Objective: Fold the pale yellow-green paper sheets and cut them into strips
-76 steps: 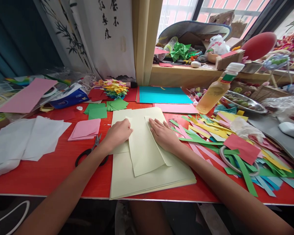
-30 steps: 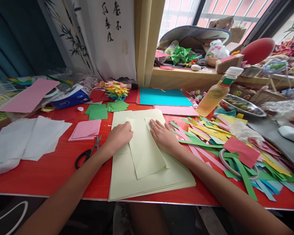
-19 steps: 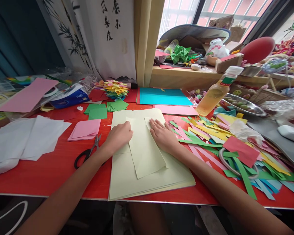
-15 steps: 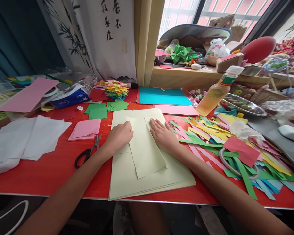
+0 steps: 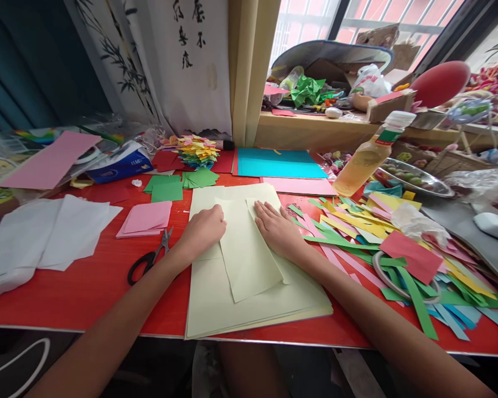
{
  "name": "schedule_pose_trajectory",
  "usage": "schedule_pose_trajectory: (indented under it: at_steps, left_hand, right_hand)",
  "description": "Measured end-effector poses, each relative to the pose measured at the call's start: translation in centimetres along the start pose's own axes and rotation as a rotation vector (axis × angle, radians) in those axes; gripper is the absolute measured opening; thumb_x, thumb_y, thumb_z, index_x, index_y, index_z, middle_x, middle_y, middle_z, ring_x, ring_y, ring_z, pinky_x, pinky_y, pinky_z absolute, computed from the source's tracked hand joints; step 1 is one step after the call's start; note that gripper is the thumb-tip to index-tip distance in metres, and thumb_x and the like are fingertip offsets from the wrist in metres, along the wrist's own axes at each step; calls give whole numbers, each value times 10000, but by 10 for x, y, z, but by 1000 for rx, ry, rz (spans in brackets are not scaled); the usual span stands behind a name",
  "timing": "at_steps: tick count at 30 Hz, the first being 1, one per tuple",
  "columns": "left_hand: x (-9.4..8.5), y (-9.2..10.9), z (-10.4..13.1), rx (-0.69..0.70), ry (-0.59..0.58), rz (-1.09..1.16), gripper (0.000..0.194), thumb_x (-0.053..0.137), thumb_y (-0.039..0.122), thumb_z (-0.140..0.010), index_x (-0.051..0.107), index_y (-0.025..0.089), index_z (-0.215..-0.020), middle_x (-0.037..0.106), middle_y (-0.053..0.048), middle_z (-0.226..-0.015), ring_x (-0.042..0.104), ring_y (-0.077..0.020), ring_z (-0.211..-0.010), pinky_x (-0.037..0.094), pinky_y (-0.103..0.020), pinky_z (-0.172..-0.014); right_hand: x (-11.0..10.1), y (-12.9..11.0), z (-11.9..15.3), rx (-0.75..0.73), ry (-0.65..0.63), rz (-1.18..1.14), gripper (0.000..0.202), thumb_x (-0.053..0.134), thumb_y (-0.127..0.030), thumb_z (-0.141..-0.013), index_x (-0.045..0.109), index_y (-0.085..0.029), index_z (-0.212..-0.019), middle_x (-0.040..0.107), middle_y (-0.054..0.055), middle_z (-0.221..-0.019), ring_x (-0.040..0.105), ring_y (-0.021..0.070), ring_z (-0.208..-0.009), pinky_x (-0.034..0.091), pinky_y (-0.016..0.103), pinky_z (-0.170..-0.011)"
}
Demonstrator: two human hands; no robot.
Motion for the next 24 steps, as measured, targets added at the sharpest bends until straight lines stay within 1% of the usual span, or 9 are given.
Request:
schedule_pose_trajectory:
  at_steps: [3,6,7,10,13,17,24]
  left_hand:
    - [-2,-1,-1,-23,64,108,75,377,272,-792,394,211,-753,556,-26,-710,508,-176,-625,273,-250,-480]
    - [-4,-3,-4,-28,119,257,76,378,289,-803,389,215,-818,537,-12,-698,498,-156,-617,292,-237,-500]
    - [-4,-4,-4,-25,110,270,94,383,300,-800,389,218,-845,533,-10,-695,500,-159,-623,298,-238,-506]
    - [-2,-5,-5,-17,22,224,146,408,319,-779,391,226,-891,535,-8,-692,508,-181,-654,303,-247,-512]
    - [0,-5,-5,-7,-40,183,126,403,309,-776,398,230,-874,556,-13,-745,512,-187,-678,308,-251,-516]
    - [1,-4,-5,-12,-62,178,85,399,295,-780,405,221,-821,576,-20,-786,521,-183,-695,311,-251,-518]
    - [2,-3,-4,4,-50,167,80,402,293,-780,397,215,-764,590,-20,-803,533,-193,-733,316,-257,-543]
  right_hand:
    - [0,2,-1,-13,-17,-40,525,97,-360,-905,178,-153,-1380,216,9,-1419,166,180,-1302,136,413,-1053]
    - [-2,2,-1,-21,-17,-44,515,120,-369,-904,199,-175,-1375,227,20,-1417,159,191,-1304,135,445,-1045]
    - [-3,2,-1,-27,-13,-36,504,125,-362,-905,215,-187,-1370,231,21,-1416,158,195,-1304,142,457,-1039]
    - [-4,-2,0,-32,4,-4,480,126,-327,-909,259,-203,-1353,241,34,-1413,171,201,-1300,161,478,-1025]
    - [-4,-4,0,-12,10,19,478,124,-309,-911,265,-189,-1351,245,50,-1412,179,205,-1297,163,479,-1023]
    - [-3,-6,0,2,8,38,477,120,-298,-911,269,-184,-1349,246,55,-1411,180,210,-1297,170,481,-1018]
    - [-5,-8,2,8,18,46,473,120,-288,-911,276,-190,-1346,255,51,-1408,192,212,-1293,161,486,-1018]
Point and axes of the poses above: each hand's wrist, its own z-axis away from the middle knuckle, its own x-axis out of the palm, y = z × x, the point moved 1 cm from there along -z, towards the middle knuckle
